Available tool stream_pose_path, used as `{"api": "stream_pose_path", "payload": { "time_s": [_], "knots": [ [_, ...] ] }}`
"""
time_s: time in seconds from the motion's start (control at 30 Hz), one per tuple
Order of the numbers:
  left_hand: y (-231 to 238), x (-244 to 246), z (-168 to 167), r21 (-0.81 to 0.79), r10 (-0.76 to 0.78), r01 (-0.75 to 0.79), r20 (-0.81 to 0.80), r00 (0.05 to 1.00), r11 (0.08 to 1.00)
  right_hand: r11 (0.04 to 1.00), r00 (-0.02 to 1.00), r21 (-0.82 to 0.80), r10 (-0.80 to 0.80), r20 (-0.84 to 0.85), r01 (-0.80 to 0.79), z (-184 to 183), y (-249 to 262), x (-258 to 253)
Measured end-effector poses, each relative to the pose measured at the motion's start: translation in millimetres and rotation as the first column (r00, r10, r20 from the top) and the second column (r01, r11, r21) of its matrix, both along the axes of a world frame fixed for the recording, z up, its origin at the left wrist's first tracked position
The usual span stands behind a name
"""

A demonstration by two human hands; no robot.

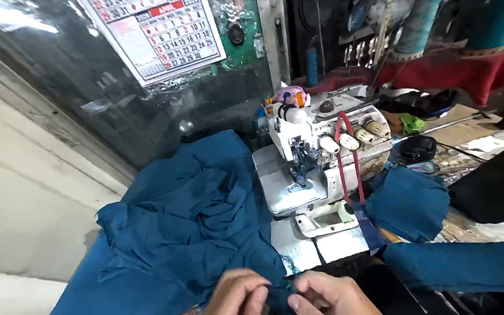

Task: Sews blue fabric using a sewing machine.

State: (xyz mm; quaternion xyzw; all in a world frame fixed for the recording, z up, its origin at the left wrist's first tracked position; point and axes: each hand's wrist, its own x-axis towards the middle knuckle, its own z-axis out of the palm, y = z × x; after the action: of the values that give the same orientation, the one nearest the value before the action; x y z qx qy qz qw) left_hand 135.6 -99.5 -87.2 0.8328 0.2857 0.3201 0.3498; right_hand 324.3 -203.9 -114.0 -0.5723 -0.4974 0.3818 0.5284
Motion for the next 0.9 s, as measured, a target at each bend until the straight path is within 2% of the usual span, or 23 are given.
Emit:
{"api": "stream_pose_path", "payload": {
  "time_s": [0.07,0.13,0.23,0.3,0.37,0.47,0.6,0.67,0.8,0.9],
  "knots": [
    [27.4,12.8,17.0,0.25,0.072,-0.042,-0.113,0.991,0.967,0.999,0.996,-0.054,0.013,0.084,-0.009,-2.7,23.9,2.1],
    [61.1,32.3,4.8,0.446,0.169,-0.027,-0.283,0.944,0.895,0.99,0.982,-0.14,0.023,0.186,0.003,-18.9,46.2,5.8],
    [87.0,50.4,-9.4,0.461,0.16,0.111,-0.508,0.846,0.88,0.978,0.971,-0.206,0.035,0.236,0.015,-25.8,60.4,8.5],
    [90.5,54.9,-14.9,0.45,0.157,0.157,-0.584,0.796,0.879,0.972,0.968,-0.234,0.04,0.248,0.019,-26.3,60.7,8.2],
    [92.5,52.9,-18.0,0.465,0.156,0.164,-0.574,0.804,0.87,0.977,0.958,-0.21,0.019,0.285,0.043,-27.1,60.0,7.9],
    [89.0,43.2,-13.4,0.477,0.115,0.142,-0.47,0.875,0.867,0.986,0.934,-0.06,-0.13,0.332,0.158,-29.6,55.2,3.6],
    [75.0,30.4,-3.6,0.505,0.102,0.052,-0.272,0.957,0.862,0.961,0.948,0.133,-0.263,0.178,0.241,-29.1,55.9,-5.9],
    [73.1,24.3,1.2,0.503,0.093,0.027,-0.213,0.973,0.864,0.944,0.943,0.207,-0.293,0.159,0.258,-26.6,55.2,-4.7],
    [65.6,16.3,19.2,0.421,0.033,0.045,-0.176,0.984,0.906,0.937,0.936,0.231,-0.305,0.174,0.262,-14.3,46.1,2.1],
    [60.2,21.5,24.1,0.469,0.055,0.034,-0.176,0.983,0.883,0.943,0.948,0.188,-0.297,0.112,0.273,-1.1,39.8,3.4]
  ]
}}
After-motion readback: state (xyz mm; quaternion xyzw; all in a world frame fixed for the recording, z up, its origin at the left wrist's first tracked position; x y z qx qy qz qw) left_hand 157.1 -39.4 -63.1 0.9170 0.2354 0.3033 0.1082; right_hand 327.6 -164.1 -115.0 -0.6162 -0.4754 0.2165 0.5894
